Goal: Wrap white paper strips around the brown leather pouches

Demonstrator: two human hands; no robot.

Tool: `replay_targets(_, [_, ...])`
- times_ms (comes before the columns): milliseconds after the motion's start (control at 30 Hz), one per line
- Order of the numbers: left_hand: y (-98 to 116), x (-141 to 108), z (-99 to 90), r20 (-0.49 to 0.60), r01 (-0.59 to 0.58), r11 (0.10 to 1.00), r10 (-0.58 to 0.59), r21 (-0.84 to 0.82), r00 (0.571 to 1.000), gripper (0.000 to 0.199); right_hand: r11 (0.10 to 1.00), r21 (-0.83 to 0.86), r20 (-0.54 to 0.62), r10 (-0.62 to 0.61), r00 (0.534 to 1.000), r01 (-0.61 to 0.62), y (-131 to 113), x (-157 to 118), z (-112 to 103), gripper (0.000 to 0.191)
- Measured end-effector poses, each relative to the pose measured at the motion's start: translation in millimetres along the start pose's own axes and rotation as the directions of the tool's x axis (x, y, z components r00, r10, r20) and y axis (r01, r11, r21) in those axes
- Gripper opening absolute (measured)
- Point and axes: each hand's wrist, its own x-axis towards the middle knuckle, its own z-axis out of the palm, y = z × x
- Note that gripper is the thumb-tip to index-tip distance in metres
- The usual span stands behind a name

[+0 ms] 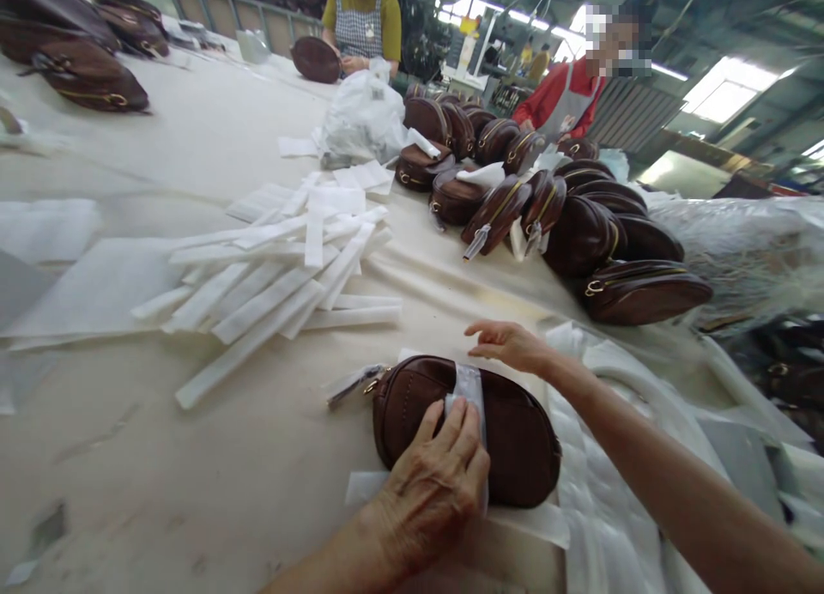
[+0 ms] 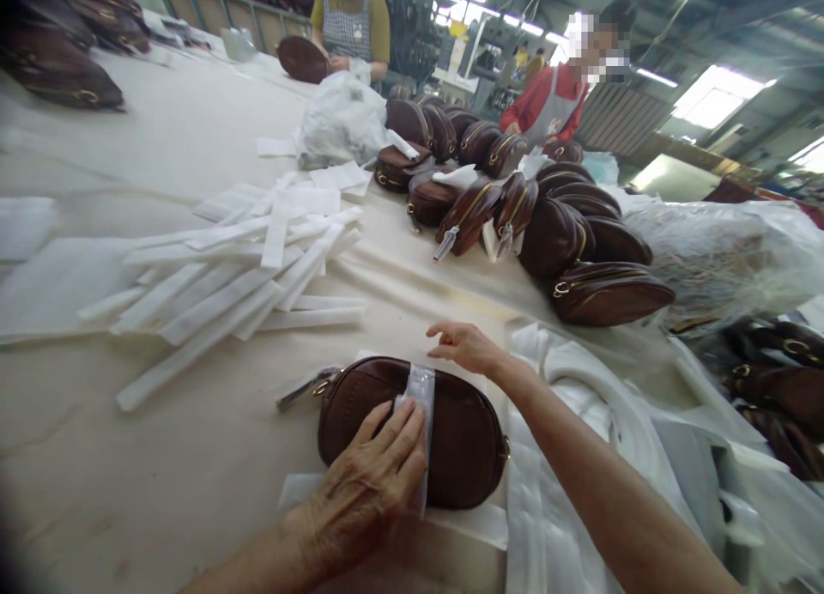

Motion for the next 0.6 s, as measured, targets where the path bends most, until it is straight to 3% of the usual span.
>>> replay_targets(67, [0.1,-0.4,-0.3,-0.001,-0.005,1.000,0.005,-0.008,1.000,0.029,0.997,-0.040,-0.216,-0.077,0.973,0.070,-0.8,-19.4,8.4,0.021])
replay_targets(133, [1.2,-0.9,-0.1,0.011,0.007,1.000,-0.006,-0.031,1.000,0.026,0.969,-0.112,-0.330,-0.245,0.912,0.220,-7.5,-46.6,24.4,0.022])
replay_targets(233, [3.8,-3.2,0.9,-0.018,0.051,0.995,-0.053,-0.081,0.998,0.020,0.875,-0.257,-0.340,-0.479,0.810,0.410,-20.8,-90.8,58.3,0.035])
replay_targets(333, [4.8,-5.7,-0.1,-0.130,0.056,0.991,-0.072,-0.126,0.989,0.019,0.859,-0.292,-0.355,-0.507,0.786,0.421,-27.5,-123.2,79.9,0.046])
replay_targets(433, [4.3,-4.7,-5.3,-0.151,0.047,0.984,-0.073,-0.171,0.986,0.018,0.869,-0.149,-0.324,-0.494,0.807,0.472,-27.8,-133.3,69.5,0.039])
replay_targets(467, [4.4,-3.6,-7.3,-0.139,0.051,0.983,-0.076,-0.176,0.987,0.018,0.895,-0.091,-0.306,-0.443,0.843,0.437,-27.7,-131.0,60.4,0.035])
replay_targets(533, [5.2,-1.5,-10.1,-0.128,0.053,0.985,-0.074,-0.163,0.989,0.016,0.969,-0.008,-0.254,-0.240,0.937,0.246,-28.2,-118.8,39.8,0.029])
replay_targets(600, [6.3,-1.2,-10.6,-0.152,0.025,0.990,-0.046,-0.137,0.987,0.015,1.000,0.019,-0.169,-0.018,0.986,0.022,-29.7,-100.1,21.4,0.029])
